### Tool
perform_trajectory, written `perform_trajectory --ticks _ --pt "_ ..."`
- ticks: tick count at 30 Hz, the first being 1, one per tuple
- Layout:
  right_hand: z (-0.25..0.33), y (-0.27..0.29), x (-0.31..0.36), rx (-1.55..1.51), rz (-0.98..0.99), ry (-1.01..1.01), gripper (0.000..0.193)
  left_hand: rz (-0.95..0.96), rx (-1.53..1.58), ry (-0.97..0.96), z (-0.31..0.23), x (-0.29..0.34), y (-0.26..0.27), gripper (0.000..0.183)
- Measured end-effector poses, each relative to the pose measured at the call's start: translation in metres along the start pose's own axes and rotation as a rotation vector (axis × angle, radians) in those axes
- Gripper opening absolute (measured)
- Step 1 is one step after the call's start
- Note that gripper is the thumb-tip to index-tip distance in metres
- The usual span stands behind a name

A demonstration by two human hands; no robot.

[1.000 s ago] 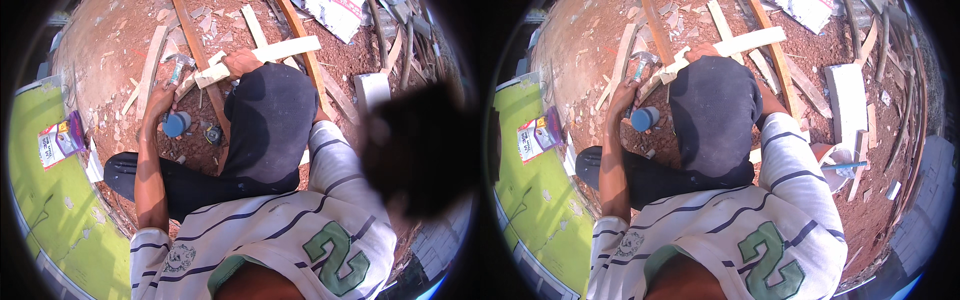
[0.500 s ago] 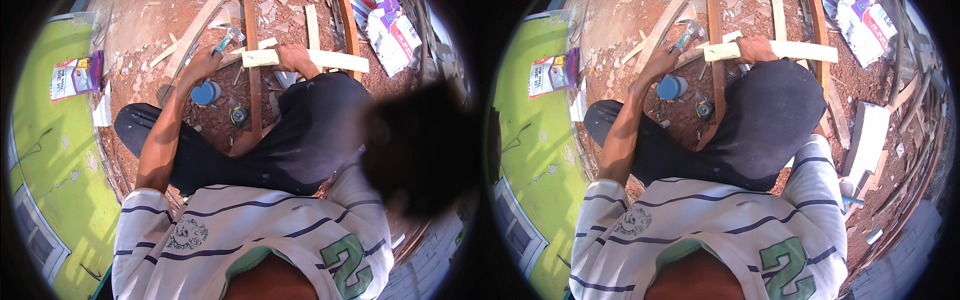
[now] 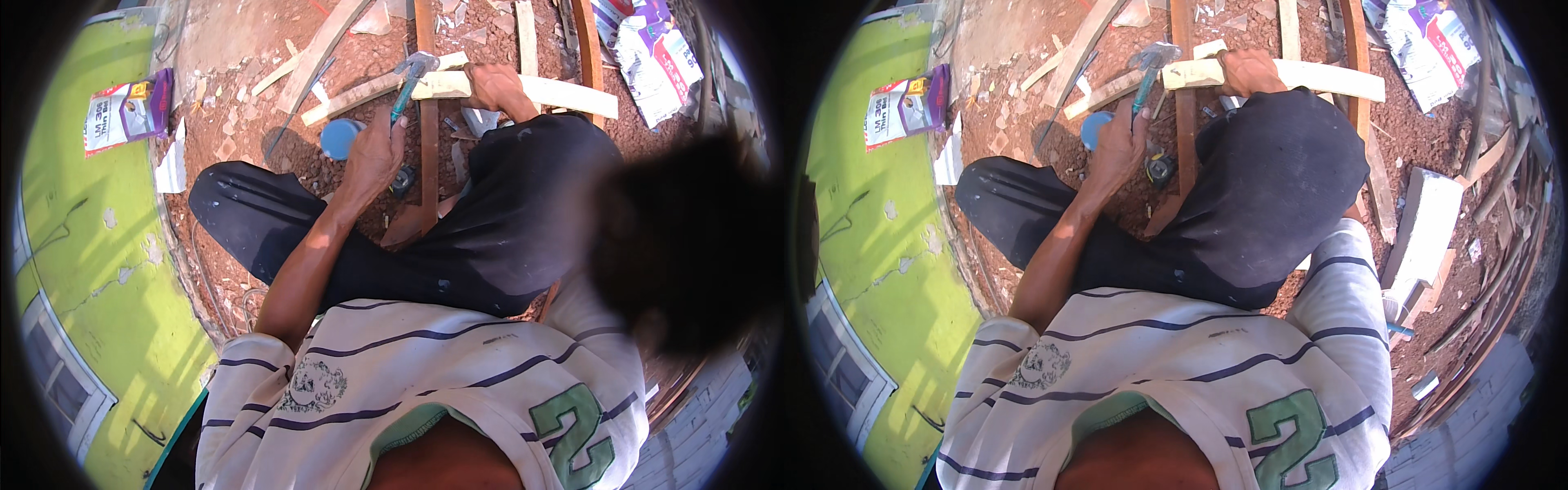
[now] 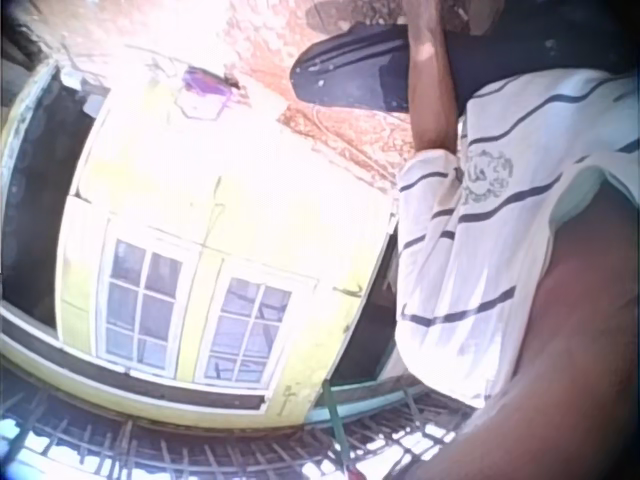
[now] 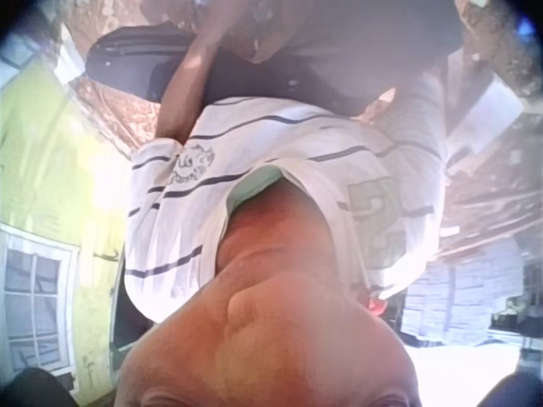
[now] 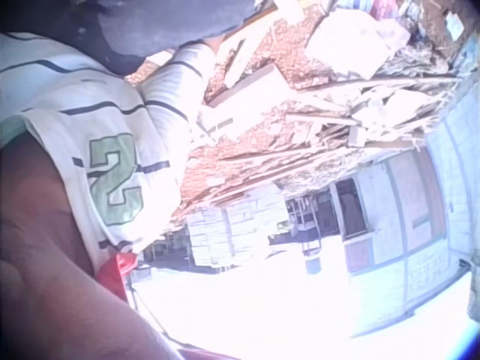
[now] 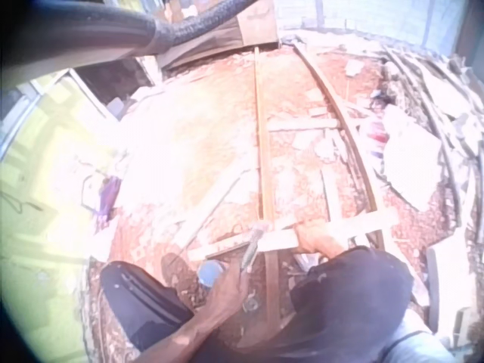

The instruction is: The person constructs a wooden frame outdoors by aligning wooden planks and driving nails into them using a hammer.

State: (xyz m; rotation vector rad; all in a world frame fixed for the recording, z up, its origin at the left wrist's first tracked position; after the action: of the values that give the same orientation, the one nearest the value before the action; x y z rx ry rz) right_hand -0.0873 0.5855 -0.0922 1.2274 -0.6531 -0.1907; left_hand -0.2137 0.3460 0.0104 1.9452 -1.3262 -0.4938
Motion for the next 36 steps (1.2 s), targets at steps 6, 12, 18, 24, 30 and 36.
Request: perform_trajectory --ticks 6,12,18,24,30,36 --pt "0.013 0.006 -0.005 0.01 0.023 -0.004 0.06 0.061 0.006 0.082 0.004 -0.002 0.01 0.03" --pt "0.005 -0.003 0.002 -0.037 -0.086 -0.002 0.047 -0.472 0.464 -0.301 -0.104 -0.038 0.084 0.033" --pt "0.021 0.016 0.016 -0.096 -0.113 0.01 0.046 -0.085 -0.107 -0.027 0.011 0.002 0.0 0.028" --pt "0.006 -0.005 -0.002 -0.108 -0.091 0.043 0.048 -0.364 0.027 -0.158 -0.061 -0.029 0.053 0.034" --pt "0.005 0.001 0.002 -0.101 -0.077 0.013 0.05 -0.554 0.55 -0.393 -0.027 -0.006 0.016 0.031" --pt "0.002 -0.001 0.001 -0.069 -0.105 0.038 0.052 -0.122 -0.025 -0.053 -0.032 -0.013 0.016 0.03"
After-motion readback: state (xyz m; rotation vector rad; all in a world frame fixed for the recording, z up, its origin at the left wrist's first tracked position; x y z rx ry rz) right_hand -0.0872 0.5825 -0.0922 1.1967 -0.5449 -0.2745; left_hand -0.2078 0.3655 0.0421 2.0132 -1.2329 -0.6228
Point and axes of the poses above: each hand's wrist, its own x-axis away from the middle knuckle, its own y-axis out of the back of the hand, z = x × y, the point moved 1 cm from there along -x, towards the middle knuckle, and after that the axes turned 5 degrees about -y, right-handed, at the moved point
